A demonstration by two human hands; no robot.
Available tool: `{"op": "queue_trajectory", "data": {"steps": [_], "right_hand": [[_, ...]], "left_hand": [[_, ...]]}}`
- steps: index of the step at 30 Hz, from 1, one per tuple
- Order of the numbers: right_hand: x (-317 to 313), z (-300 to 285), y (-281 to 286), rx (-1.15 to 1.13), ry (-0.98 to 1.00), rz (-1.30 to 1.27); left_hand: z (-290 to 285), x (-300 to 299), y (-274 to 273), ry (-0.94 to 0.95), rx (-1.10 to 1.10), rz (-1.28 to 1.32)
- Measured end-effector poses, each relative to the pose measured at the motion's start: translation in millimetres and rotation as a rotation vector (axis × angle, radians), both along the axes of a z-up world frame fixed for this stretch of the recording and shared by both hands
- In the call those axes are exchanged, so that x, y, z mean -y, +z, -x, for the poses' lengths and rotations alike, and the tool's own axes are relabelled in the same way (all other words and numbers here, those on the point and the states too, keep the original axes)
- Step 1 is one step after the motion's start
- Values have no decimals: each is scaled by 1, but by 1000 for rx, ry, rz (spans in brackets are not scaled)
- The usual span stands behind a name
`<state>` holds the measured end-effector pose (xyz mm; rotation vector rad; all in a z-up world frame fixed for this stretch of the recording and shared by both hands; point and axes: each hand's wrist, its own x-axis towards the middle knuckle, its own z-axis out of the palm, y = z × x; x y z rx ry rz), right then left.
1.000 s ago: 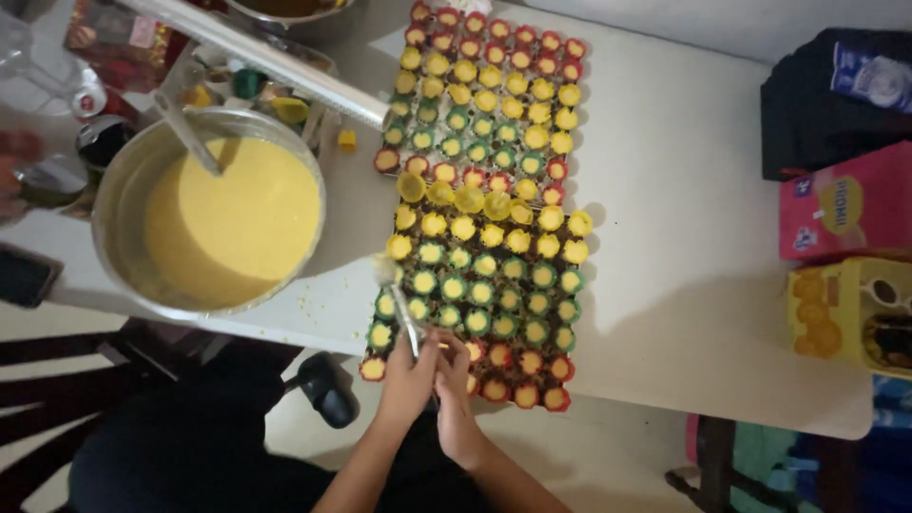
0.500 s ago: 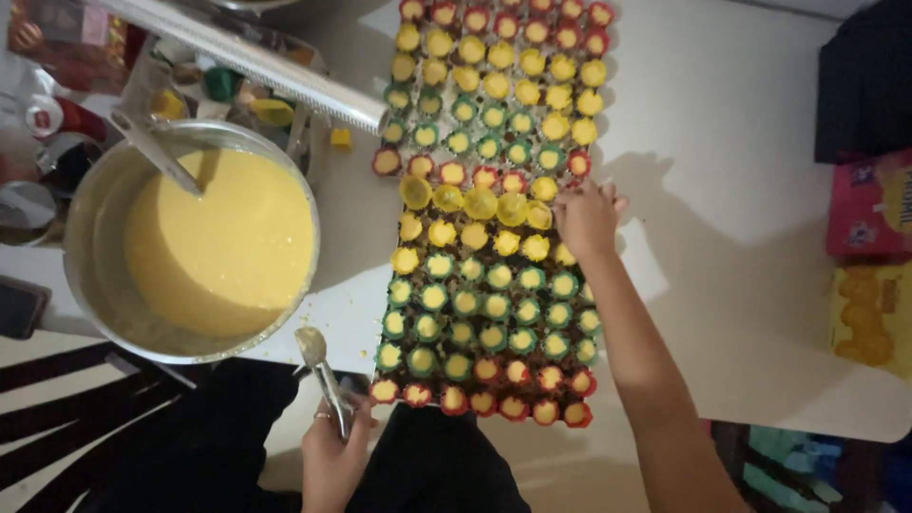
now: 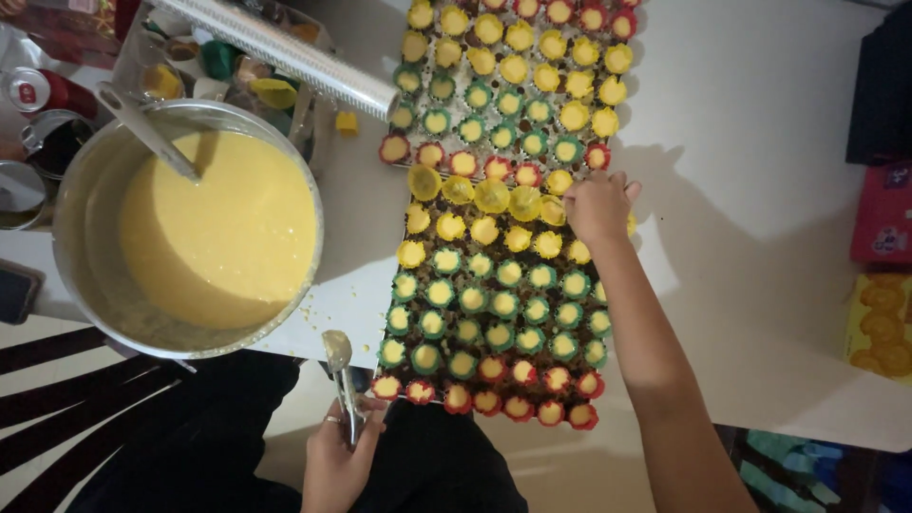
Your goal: Scoop batter from a large bowl into individual small molds using an ice cream scoop.
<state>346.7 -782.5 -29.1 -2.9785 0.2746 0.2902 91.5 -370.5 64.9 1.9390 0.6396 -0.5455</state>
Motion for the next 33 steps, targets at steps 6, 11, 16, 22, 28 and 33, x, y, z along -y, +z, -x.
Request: {"op": "queue_trajectory", "data": {"steps": [6,11,16,22,28,33], "right_hand": [[2,2,-5,-11,16,-37],[5,4,-11,-32,4,-42],[7,0,-15,9,97,8],[13,1,-18,12,145,3],[19,2,-12,76,136,16],[20,5,-19,87,122,4]], "left_hand": [[-1,4,3,11,33,48],[1,7,3,32,97,92],[-10,14,20,50,-43,73],[1,12,8,52,33,124],[5,13,3,62,84,180],[1,14,12,35,77,145]]}}
